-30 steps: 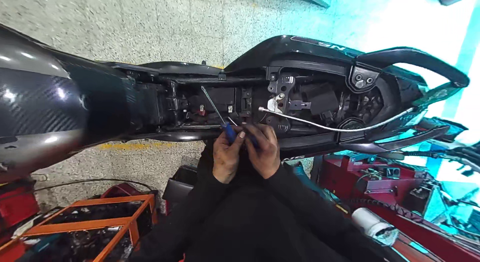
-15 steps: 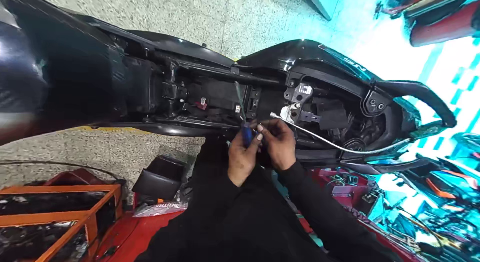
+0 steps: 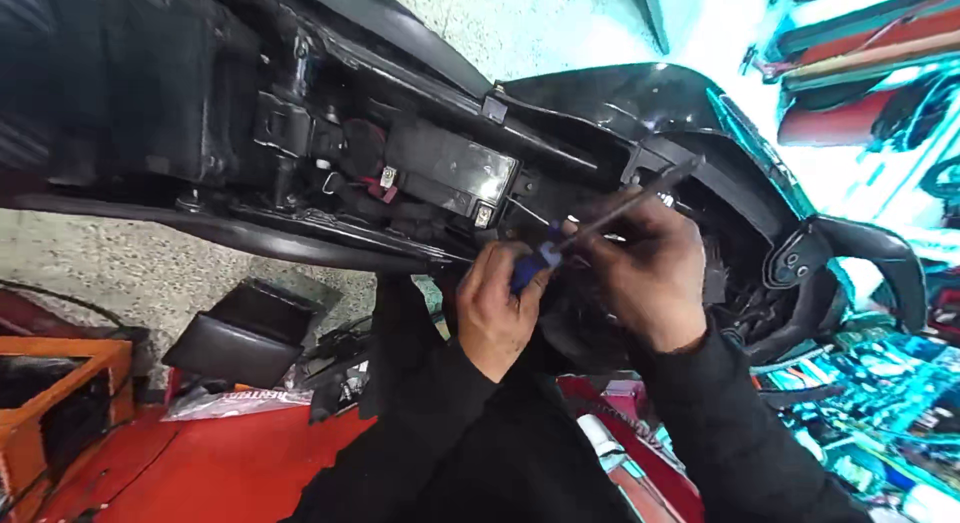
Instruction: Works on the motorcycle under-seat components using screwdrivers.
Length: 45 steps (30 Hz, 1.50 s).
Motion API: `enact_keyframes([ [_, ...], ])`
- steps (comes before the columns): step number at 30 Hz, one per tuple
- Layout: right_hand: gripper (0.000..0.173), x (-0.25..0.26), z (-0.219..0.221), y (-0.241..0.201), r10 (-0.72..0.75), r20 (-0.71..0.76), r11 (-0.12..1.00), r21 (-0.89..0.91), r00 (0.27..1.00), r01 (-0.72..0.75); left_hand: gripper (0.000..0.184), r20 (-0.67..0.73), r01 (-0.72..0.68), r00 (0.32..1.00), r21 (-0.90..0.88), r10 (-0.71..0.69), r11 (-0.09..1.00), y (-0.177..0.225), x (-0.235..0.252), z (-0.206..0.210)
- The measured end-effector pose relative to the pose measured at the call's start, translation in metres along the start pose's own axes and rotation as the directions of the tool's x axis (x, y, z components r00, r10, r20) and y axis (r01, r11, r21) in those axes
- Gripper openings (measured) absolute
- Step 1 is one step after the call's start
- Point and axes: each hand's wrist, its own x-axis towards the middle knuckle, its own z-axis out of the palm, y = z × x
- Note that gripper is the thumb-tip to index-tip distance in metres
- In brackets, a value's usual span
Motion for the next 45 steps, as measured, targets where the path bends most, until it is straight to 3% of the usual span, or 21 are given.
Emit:
enact_keyframes([
  [3, 0.009, 0.018, 0.005, 0.006, -0.112, 0.154, 0.976, -0.169, 0.982, 0.137, 0.022, -0.065, -0.090, 0.993, 0.062, 0.094, 0.994, -0.005, -0.013, 0.013],
  [6, 0.008, 0.019, 0.009, 0.011, -0.207, 0.233, 0.938, -0.228, 0.950, 0.261, 0.025, -0.177, -0.115, 0.976, 0.091, 0.130, 0.989, -0.005, -0.023, 0.027],
  [11, 0.005, 0.009, -0.005, 0.018, -0.293, 0.225, 0.910, -0.231, 0.929, 0.343, 0.028, -0.309, -0.090, 0.943, 0.133, 0.127, 0.987, -0.001, -0.031, 0.047],
  [16, 0.004, 0.009, -0.003, 0.025, -0.326, 0.215, 0.911, -0.187, 0.921, 0.367, 0.030, -0.289, -0.014, 0.955, 0.160, 0.061, 0.987, 0.010, -0.037, 0.054],
  [20, 0.006, 0.012, 0.003, 0.031, -0.298, 0.205, 0.919, -0.202, 0.932, 0.338, 0.026, -0.314, -0.007, 0.947, 0.177, 0.063, 0.984, 0.008, -0.030, 0.054],
  [24, 0.005, 0.025, -0.002, 0.023, -0.244, 0.301, 0.923, -0.220, 0.922, 0.316, 0.028, -0.307, 0.009, 0.950, 0.209, 0.057, 0.978, 0.009, -0.025, 0.054],
  [30, 0.010, 0.077, -0.009, -0.002, -0.038, 0.514, 0.903, -0.349, 0.857, 0.250, 0.029, -0.313, 0.088, 0.949, 0.183, -0.026, 0.979, 0.009, -0.027, 0.055],
  [32, 0.010, 0.086, 0.004, -0.006, -0.059, 0.550, 0.874, -0.375, 0.833, 0.310, 0.028, -0.331, 0.091, 0.943, 0.189, -0.024, 0.978, 0.009, -0.028, 0.056],
  [35, 0.012, 0.091, 0.019, 0.004, -0.296, 0.638, 0.745, -0.311, 0.711, 0.590, 0.028, -0.340, 0.107, 0.940, 0.195, -0.036, 0.975, 0.010, -0.027, 0.055],
  [39, 0.017, 0.108, 0.024, 0.027, -0.625, 0.677, 0.460, -0.081, 0.388, 0.884, 0.032, -0.358, 0.092, 0.934, 0.197, -0.016, 0.976, 0.008, -0.026, 0.055],
  [41, 0.018, 0.113, 0.024, 0.030, -0.682, 0.682, 0.353, -0.009, 0.264, 0.935, 0.032, -0.362, 0.077, 0.932, 0.174, -0.009, 0.982, 0.007, -0.028, 0.055],
  [45, 0.023, 0.124, 0.025, 0.030, -0.701, 0.708, 0.168, 0.042, 0.090, 0.985, 0.034, -0.356, 0.064, 0.935, 0.145, -0.008, 0.987, 0.007, -0.027, 0.054],
])
